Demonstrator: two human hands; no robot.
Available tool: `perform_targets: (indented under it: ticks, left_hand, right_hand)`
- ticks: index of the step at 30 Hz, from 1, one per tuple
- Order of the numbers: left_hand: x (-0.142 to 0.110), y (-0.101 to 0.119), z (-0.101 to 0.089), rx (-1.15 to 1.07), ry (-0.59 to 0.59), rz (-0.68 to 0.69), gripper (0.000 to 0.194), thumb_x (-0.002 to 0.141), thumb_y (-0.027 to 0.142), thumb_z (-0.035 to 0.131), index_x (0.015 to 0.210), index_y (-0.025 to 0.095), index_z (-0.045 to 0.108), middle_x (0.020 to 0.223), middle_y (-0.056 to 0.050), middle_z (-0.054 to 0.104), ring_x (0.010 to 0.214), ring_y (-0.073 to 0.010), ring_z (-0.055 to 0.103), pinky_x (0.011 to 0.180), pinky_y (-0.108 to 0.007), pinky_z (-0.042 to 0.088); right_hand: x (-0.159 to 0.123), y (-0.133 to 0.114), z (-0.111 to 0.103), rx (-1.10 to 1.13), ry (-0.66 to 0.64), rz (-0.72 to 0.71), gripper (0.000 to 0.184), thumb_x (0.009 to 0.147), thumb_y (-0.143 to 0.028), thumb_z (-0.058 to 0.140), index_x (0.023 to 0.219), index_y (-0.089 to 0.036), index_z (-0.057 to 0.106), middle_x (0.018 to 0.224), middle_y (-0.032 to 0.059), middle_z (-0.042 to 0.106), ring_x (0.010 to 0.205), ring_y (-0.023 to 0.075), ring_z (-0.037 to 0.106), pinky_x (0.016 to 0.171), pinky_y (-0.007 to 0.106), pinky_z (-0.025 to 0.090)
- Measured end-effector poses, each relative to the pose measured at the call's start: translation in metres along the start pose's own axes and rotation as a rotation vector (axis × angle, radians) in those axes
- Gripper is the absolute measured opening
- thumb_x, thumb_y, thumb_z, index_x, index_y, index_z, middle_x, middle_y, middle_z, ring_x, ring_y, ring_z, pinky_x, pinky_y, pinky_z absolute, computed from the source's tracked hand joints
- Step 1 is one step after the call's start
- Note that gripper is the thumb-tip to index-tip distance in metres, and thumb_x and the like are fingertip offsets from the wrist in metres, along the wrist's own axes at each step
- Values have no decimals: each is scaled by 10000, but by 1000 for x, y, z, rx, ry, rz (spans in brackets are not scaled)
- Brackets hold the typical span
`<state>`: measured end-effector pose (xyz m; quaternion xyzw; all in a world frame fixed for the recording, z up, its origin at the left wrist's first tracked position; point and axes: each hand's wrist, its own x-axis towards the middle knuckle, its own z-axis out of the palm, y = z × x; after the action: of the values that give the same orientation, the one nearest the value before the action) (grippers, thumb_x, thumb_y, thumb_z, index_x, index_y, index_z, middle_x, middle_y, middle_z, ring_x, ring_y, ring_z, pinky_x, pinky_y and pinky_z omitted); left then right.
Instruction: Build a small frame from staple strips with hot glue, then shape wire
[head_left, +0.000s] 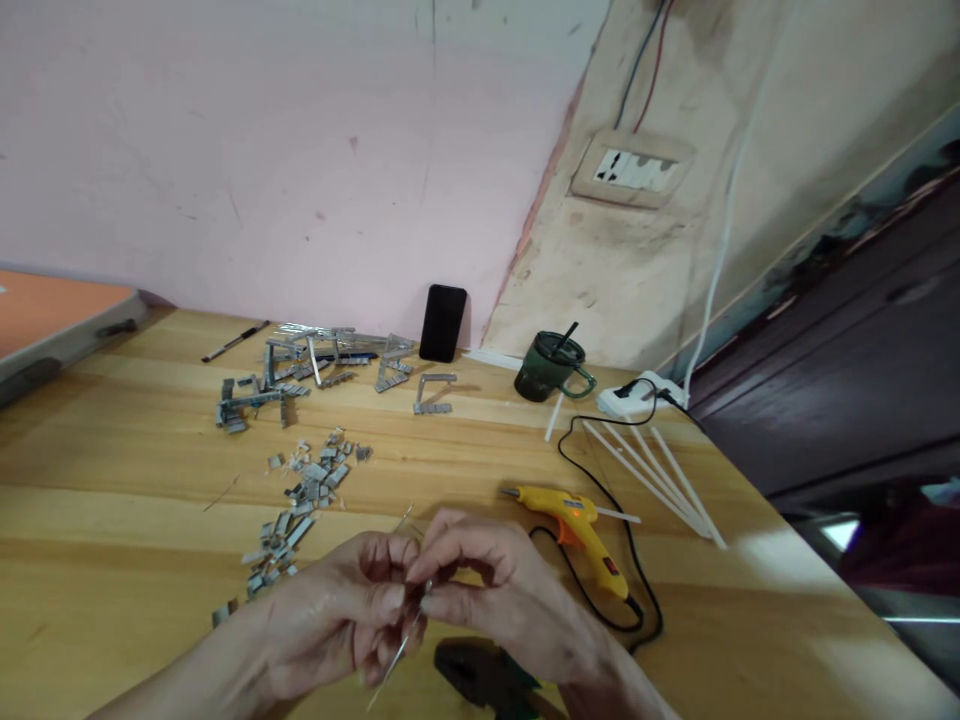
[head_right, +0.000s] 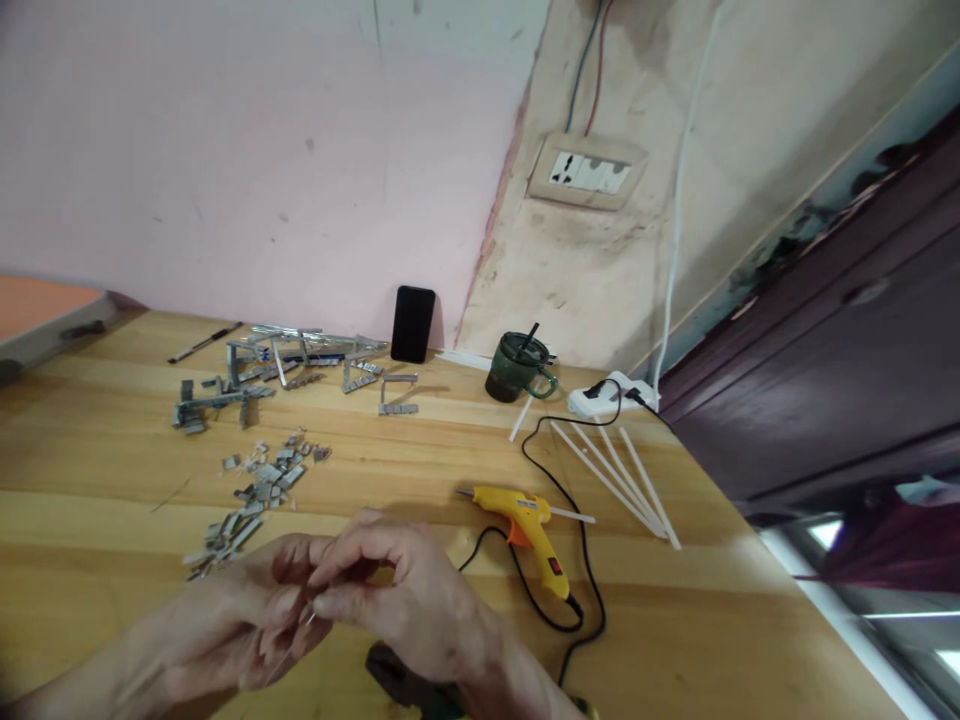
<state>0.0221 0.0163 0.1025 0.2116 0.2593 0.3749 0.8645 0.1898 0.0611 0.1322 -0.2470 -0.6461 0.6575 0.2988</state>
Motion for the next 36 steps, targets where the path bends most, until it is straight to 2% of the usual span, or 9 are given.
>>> perform_targets:
  ticks: [5,8,13,19,23,25,31,36]
  left_hand:
    - [2,-7,-2,1,-9,1,369,537,277,834,809,122,639,549,20,592,370,-30,457,325,-107,312]
    - [2,-8,-2,12,-19,-1,346,528,285,836,753,123,629,507,41,550,349,-30,418,318,-126,283]
    - [-3,-1,3,39,39,60,252,636,333,774,734,149,633,529,13,608,368,-48,452,347,-147,281]
    - [-3,-2,2,-13,22,-19,248,604,320,799,700,129,673,525,1,626,411,-65,535,319,-138,251]
    - [1,-9,-3,-22,-37,-59,316,528,325,836,662,80,688,438,0,581,310,-39,436,291,-150,215]
    - [1,-12,-3,-40,-55,-52,327,507,333,844,664,88,694,434,11,566,323,-38,443,296,-144,231]
    - [1,-15,2,-78,-111,-46,291,531,332,829,646,106,685,427,26,551,257,-25,374,235,-153,199]
    - [1,-17,3,-93,-108,-60,288,521,281,840,651,104,654,431,36,520,301,-21,378,276,-151,192]
  right_hand:
    - [0,0,1,-20,4,40,53,694,-251,710,698,-199,698,715,-15,585,687,124,554,653,251,431]
    - [-1,-1,2,-4,-6,77,42,690,-229,704,688,-190,690,713,-16,581,678,116,544,643,239,434]
    - [-2,-4,-1,72,3,118,91,684,-262,700,682,-175,672,700,-13,580,648,109,527,592,226,423]
    - [-2,-7,-1,76,-10,165,120,670,-286,707,673,-172,667,681,-19,572,614,105,529,571,223,411]
    - [-2,-5,2,100,-13,193,135,639,-275,728,636,-167,648,636,-35,551,561,86,505,522,198,396]
    - [-3,-4,3,106,-26,193,134,644,-274,725,632,-166,646,631,-36,555,541,77,502,509,192,390]
    - [-4,-1,2,165,-50,212,232,623,-353,756,633,-151,643,655,-28,565,547,69,513,525,193,398]
    - [-6,3,1,184,-70,231,252,632,-364,757,659,-137,651,657,-31,558,528,59,519,510,183,397]
